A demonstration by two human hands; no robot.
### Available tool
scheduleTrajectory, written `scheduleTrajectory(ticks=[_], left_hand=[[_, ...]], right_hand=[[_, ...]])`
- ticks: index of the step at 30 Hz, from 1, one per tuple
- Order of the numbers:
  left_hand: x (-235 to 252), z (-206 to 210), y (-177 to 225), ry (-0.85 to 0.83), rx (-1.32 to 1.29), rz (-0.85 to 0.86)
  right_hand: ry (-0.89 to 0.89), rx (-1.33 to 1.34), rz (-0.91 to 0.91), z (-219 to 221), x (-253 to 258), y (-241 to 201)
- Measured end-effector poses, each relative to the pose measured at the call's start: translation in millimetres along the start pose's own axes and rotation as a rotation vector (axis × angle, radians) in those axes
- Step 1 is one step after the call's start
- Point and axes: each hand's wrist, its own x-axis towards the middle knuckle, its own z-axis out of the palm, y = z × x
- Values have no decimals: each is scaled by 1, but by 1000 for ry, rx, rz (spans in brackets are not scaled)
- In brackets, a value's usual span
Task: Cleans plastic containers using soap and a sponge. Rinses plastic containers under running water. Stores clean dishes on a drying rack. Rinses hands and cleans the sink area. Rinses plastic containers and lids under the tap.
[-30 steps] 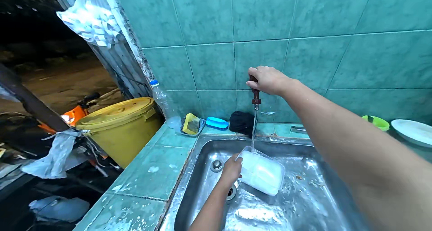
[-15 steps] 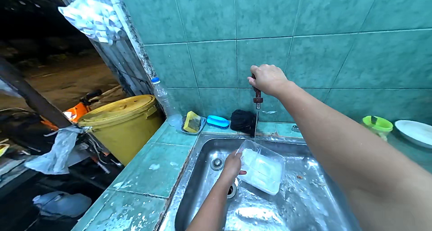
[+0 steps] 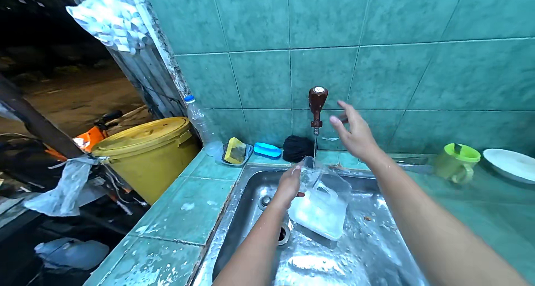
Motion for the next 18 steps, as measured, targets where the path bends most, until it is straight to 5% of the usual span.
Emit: scheduleTrajectory(ticks=[8, 14, 18], left_hand=[[21, 2, 42, -82, 737, 681], [19, -9, 36, -108, 894, 1058], [18, -22, 26, 30, 600, 918]], right_hand=[[-309, 430, 610, 58, -94, 70], [-213, 575, 552, 81, -99, 69], [-149, 610, 468, 84, -96, 65]])
